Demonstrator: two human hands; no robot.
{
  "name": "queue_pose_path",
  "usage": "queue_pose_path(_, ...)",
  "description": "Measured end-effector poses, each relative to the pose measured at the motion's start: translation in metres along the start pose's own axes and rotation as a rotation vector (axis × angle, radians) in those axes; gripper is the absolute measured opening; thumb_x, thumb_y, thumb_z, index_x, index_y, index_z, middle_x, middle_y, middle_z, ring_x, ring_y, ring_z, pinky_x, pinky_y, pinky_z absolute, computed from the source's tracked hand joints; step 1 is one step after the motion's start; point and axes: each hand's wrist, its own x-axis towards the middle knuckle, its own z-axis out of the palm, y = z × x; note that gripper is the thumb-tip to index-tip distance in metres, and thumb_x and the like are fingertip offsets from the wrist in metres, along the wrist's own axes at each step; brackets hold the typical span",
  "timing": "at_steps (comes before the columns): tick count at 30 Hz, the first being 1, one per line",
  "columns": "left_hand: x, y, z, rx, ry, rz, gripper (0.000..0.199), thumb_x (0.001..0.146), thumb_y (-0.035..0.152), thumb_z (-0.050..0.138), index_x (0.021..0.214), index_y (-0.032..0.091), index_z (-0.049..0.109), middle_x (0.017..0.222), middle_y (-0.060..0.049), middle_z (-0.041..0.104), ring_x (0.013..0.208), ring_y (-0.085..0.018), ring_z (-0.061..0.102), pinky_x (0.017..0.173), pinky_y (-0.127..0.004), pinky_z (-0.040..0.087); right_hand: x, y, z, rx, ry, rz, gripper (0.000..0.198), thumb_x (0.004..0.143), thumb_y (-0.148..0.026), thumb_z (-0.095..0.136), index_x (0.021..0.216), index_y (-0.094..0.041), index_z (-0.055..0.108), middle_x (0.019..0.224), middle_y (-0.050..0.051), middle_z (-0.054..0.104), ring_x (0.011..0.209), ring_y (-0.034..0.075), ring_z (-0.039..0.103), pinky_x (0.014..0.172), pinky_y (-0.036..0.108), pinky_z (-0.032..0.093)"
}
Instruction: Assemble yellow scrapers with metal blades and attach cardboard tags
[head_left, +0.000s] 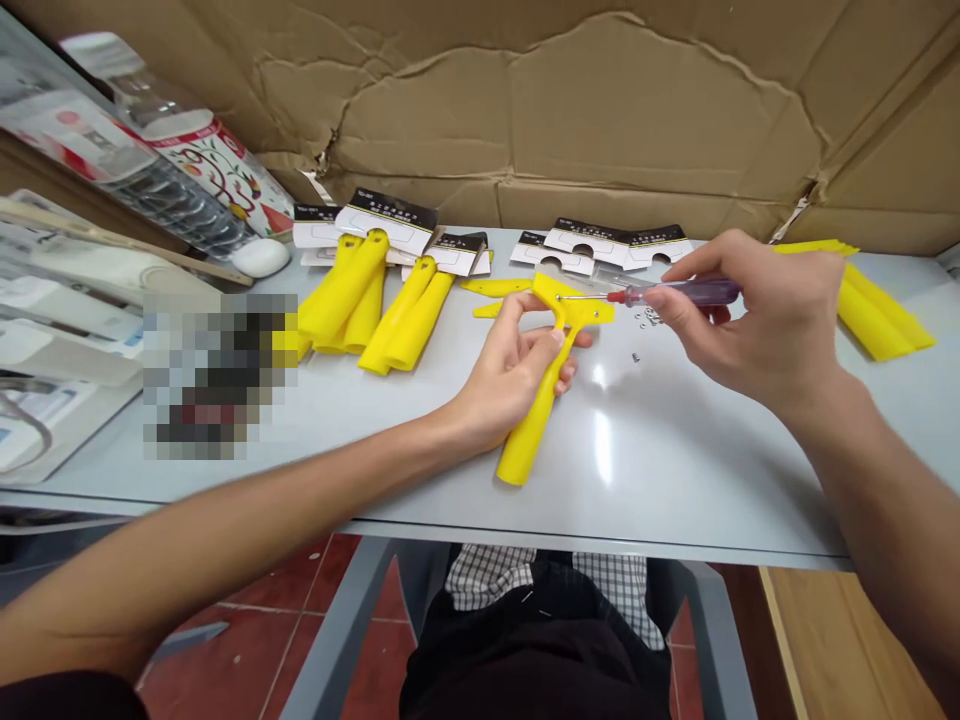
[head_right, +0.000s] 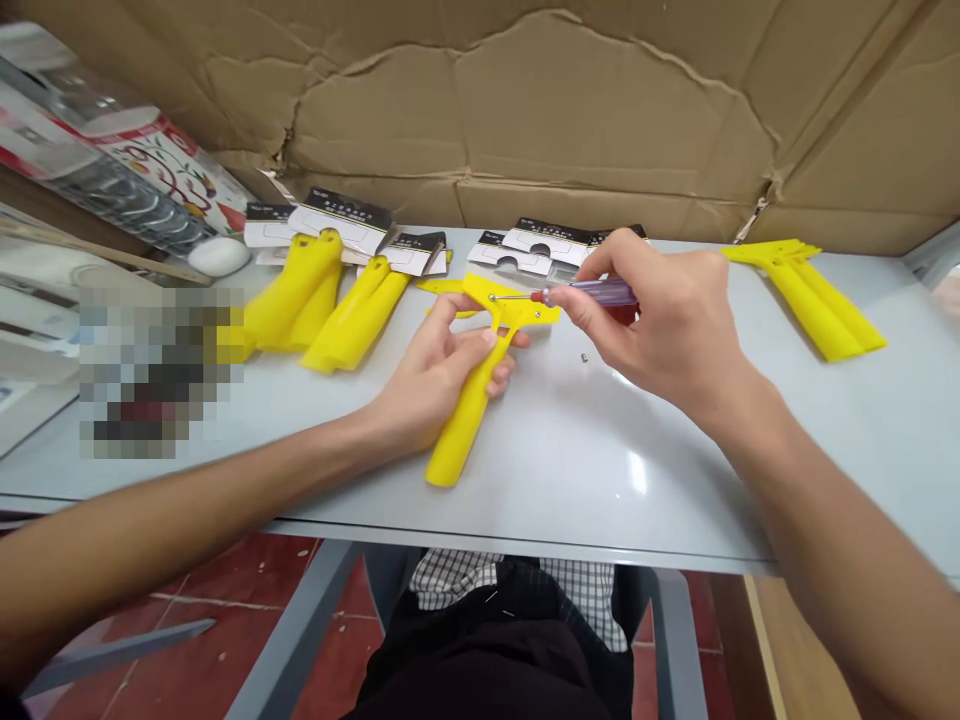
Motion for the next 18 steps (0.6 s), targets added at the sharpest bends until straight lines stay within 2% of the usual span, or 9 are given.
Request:
queue_pose_path(2, 0.0, -0.001, 0.0, 0.003, 0.007, -0.017, 0.029, 0.103, 0.021, 0.066, 0.117, 0.026, 0.041, 0.101, -0.004, 0.077, 0.064, -0.01, 0.06, 0.062, -0.027, 0.046, -0.001, 0.002, 0.005, -0.032, 0.049, -0.022, 0.029, 0.102, -0.036, 0.073, 0.079, -0.026, 0.058, 0.053, -0.006, 0.056, 0.044, 0.012, 0.052, 0.046, 0.032, 0.034)
queue_pose_path(4, -0.002, -0.003, 0.0, 0.009, 0.0, -0.027, 0.028, 0.104, 0.022, 0.065, 0.118, 0.026, 0.041, 0.102, -0.004, 0.077, 0.065, -0.01, 0.061, 0.062, -0.027, 0.046, -0.003, 0.0, 0.006, -0.065, 0.055, -0.016, 0.03, 0.105, -0.035, 0.066, 0.078, -0.026, 0.056, 0.051, -0.006, 0.052, 0.042, 0.012, 0.049, 0.046, 0.033, 0.035)
queue_pose_path(8, -0.004, -0.005, 0.0, 0.024, -0.016, 0.003, 0.026, 0.106, 0.021, 0.063, 0.119, 0.026, 0.041, 0.106, -0.005, 0.078, 0.065, -0.009, 0.061, 0.063, -0.028, 0.048, -0.006, -0.01, 0.003, -0.05, 0.005, 0.064, 0.008, 0.098, -0.034, 0.067, 0.095, -0.027, 0.062, 0.062, -0.004, 0.061, 0.047, 0.014, 0.054, 0.049, 0.033, 0.043)
queue_pose_path(12, -0.004, -0.003, 0.0, 0.031, -0.003, 0.013, 0.025, 0.107, 0.021, 0.062, 0.119, 0.026, 0.041, 0.108, -0.006, 0.079, 0.065, -0.009, 0.061, 0.064, -0.028, 0.048, -0.007, -0.014, 0.002, 0.029, 0.034, 0.0, 0.009, 0.095, -0.027, 0.069, 0.098, -0.028, 0.061, 0.075, -0.004, 0.072, 0.052, 0.014, 0.062, 0.05, 0.031, 0.047)
queue_pose_path(14, -0.003, -0.002, 0.001, 0.026, 0.006, 0.005, 0.026, 0.107, 0.02, 0.063, 0.119, 0.026, 0.041, 0.108, -0.006, 0.078, 0.065, -0.009, 0.061, 0.064, -0.028, 0.048, -0.007, -0.012, 0.003, 0.048, 0.085, -0.03, 0.011, 0.096, -0.026, 0.073, 0.096, -0.027, 0.062, 0.073, -0.005, 0.073, 0.049, 0.012, 0.061, 0.047, 0.029, 0.045)
queue_pose_path(18, -0.003, 0.001, 0.004, 0.024, 0.021, -0.019, 0.023, 0.108, 0.019, 0.061, 0.118, 0.026, 0.042, 0.105, -0.006, 0.076, 0.065, -0.009, 0.06, 0.062, -0.027, 0.046, -0.008, -0.008, 0.006, 0.012, 0.096, -0.014, 0.014, 0.098, -0.028, 0.075, 0.089, -0.026, 0.064, 0.061, -0.005, 0.069, 0.044, 0.013, 0.058, 0.044, 0.029, 0.042)
